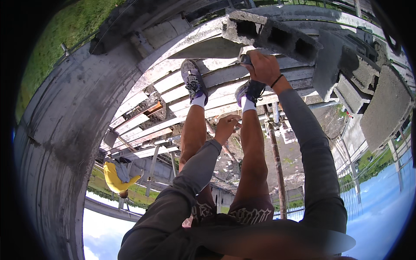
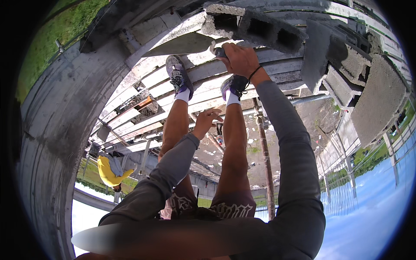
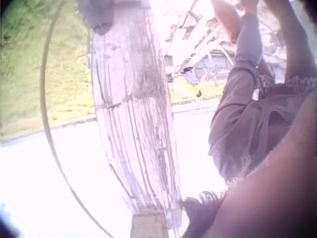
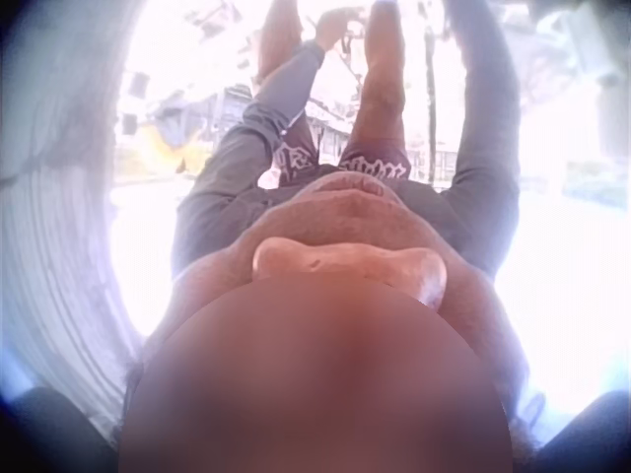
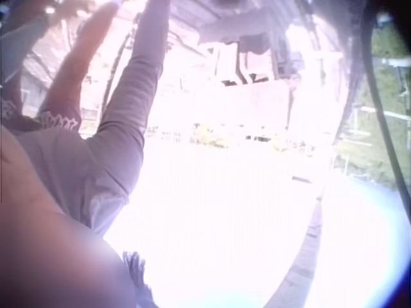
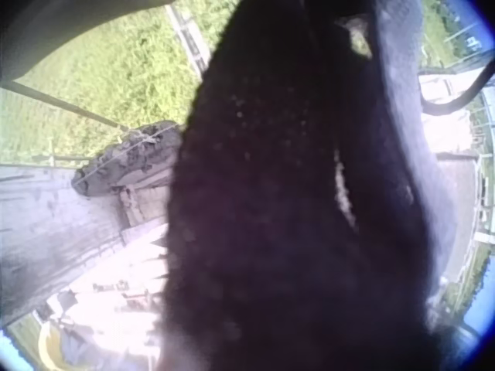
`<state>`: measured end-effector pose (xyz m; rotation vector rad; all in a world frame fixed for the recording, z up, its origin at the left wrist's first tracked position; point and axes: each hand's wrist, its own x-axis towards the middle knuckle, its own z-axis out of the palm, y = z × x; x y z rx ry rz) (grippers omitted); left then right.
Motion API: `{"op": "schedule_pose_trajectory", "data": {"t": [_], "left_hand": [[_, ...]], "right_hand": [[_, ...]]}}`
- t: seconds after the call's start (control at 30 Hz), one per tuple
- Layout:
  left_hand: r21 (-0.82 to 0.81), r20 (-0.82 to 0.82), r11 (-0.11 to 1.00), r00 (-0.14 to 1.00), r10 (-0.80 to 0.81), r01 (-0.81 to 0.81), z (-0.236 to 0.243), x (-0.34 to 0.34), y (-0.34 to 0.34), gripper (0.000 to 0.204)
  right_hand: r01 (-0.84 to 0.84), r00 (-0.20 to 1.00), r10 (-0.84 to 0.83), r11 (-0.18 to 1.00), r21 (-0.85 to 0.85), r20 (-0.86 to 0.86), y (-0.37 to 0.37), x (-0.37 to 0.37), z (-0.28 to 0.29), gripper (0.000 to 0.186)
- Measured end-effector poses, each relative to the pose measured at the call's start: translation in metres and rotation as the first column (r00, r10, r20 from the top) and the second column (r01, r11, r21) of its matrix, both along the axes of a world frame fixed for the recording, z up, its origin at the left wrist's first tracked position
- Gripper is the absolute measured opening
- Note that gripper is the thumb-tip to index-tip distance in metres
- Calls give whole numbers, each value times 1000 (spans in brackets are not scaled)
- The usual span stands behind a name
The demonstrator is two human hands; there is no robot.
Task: The person lifts concrete blocks from a stack on scaffolding and places them onto a partially built wall. They adjust the blocks by hand to align them with the existing course. The person then applies mortar to the top of the placed block using a trowel.
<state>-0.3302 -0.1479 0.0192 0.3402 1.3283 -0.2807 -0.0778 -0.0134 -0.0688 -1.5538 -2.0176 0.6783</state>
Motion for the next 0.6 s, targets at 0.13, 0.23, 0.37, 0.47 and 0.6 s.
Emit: {"op": "schedule_pose_trajectory", "data": {"t": [0.13, 0.23, 0.37, 0.47, 0.6], "left_hand": [[13, 19, 1000, 1000, -25, 25, 1, -2, 1, 33], [5, 12, 1000, 1000, -14, 14, 0, -2, 0, 33], [-11, 21, 1000, 1000, -19, 19, -1, -3, -2, 33], [-19, 25, 1000, 1000, 8, -8, 0, -3, -1, 33], [-9, 31, 1000, 1000, 4, -4, 1, -2, 0, 33]], "right_hand": [[195, 939, -71, 915, -352, 335, -3, -7, 0, 36], [186, 966, -103, 914, -361, 236, -5, -11, 5, 37], [191, 978, -206, 953, -233, -40, 3, -6, 9, 40], [300, 917, -338, 934, -193, -210, 18, 5, 8, 40], [247, 962, -273, 887, -391, -9, 30, 19, 4, 43]]}}
